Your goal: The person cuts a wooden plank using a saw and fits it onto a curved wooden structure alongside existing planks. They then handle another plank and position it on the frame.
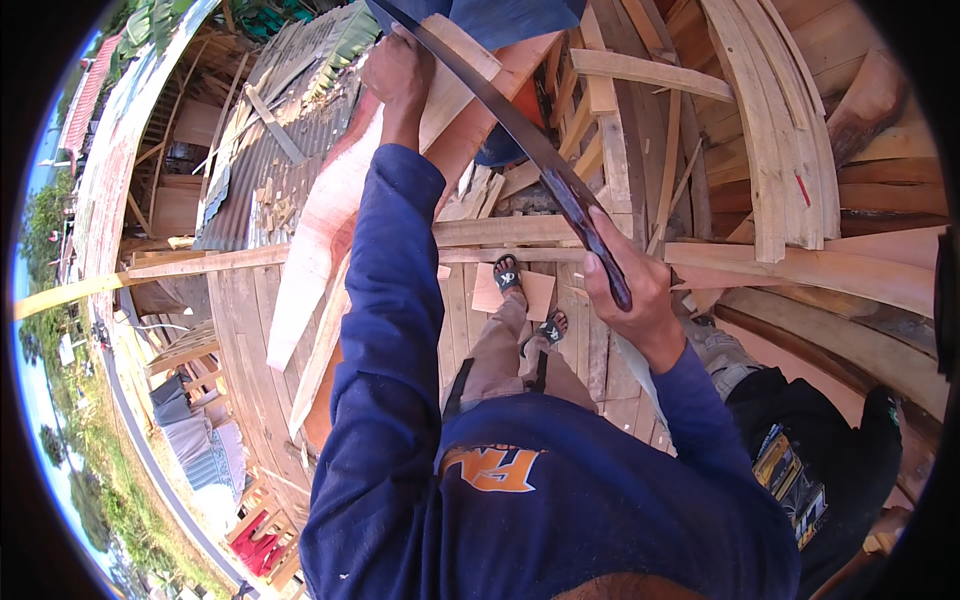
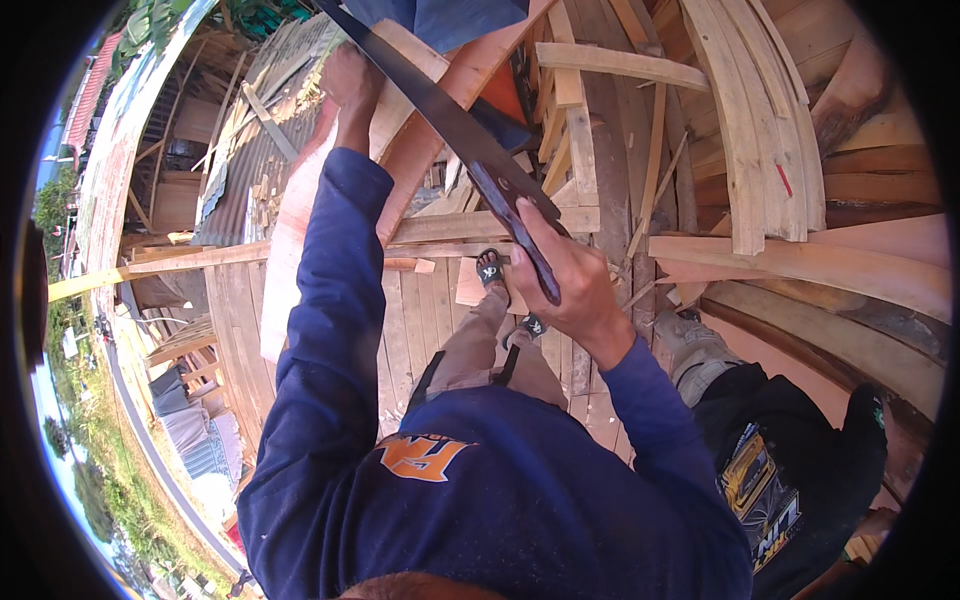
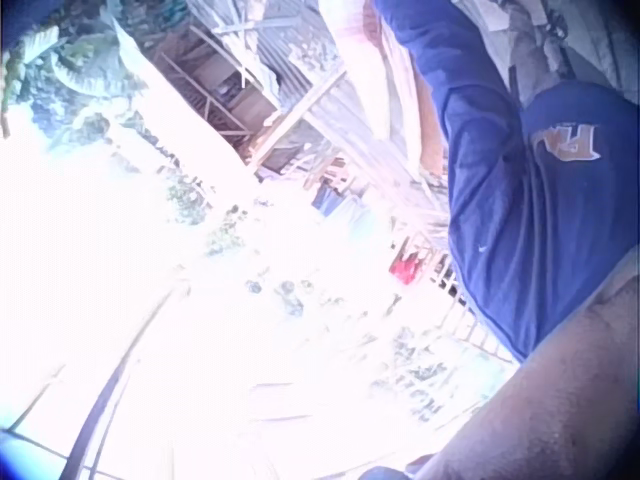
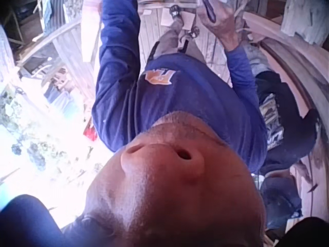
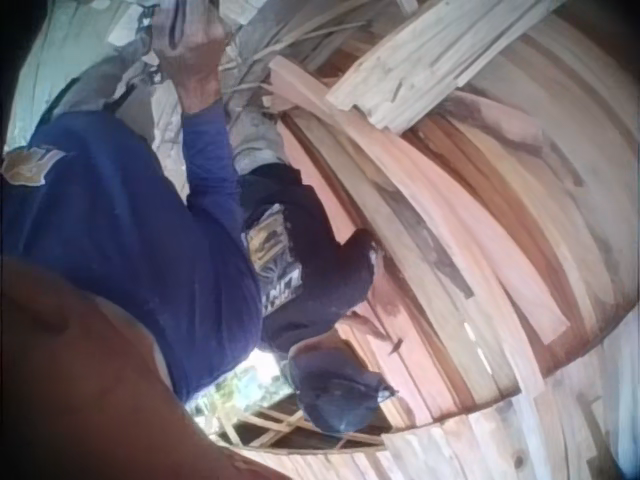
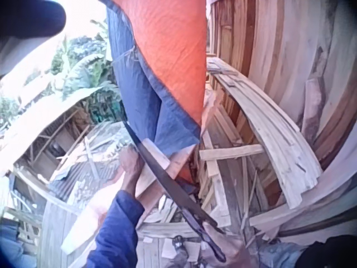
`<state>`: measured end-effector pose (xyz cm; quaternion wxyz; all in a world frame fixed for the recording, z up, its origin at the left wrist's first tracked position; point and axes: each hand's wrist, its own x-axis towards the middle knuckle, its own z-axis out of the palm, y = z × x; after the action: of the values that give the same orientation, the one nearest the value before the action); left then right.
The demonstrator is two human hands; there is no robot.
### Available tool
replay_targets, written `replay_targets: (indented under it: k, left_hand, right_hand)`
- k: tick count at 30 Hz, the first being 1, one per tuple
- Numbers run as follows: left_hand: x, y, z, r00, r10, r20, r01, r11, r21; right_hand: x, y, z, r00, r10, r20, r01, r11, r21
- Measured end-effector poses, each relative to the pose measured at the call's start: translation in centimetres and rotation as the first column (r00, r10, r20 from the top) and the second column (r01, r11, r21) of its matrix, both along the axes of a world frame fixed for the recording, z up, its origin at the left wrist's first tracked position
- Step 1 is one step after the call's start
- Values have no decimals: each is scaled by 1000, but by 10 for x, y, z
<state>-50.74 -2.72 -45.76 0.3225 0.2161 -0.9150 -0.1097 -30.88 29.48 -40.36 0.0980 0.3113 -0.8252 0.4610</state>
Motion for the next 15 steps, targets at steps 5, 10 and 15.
replay_targets:
  k: [5, 10, 15]
  left_hand:
    - [2, -6, 0, 994, 10, 109, -11, 1000, 14]
    - [-2, 5, 14, 993, -73, 96, 74, 997, -6]
    - [1, -6, 5, 992, -46, 121, 43, 999, 31]
  right_hand:
    - [42, 36, 3, 1000, 7, -29, -6, 999, 42]
    - [-67, -74, 13, 994, -5, -110, -4, 997, -75]
    - [-17, -31, 18, 1000, -19, -5, 19, 1000, -23]
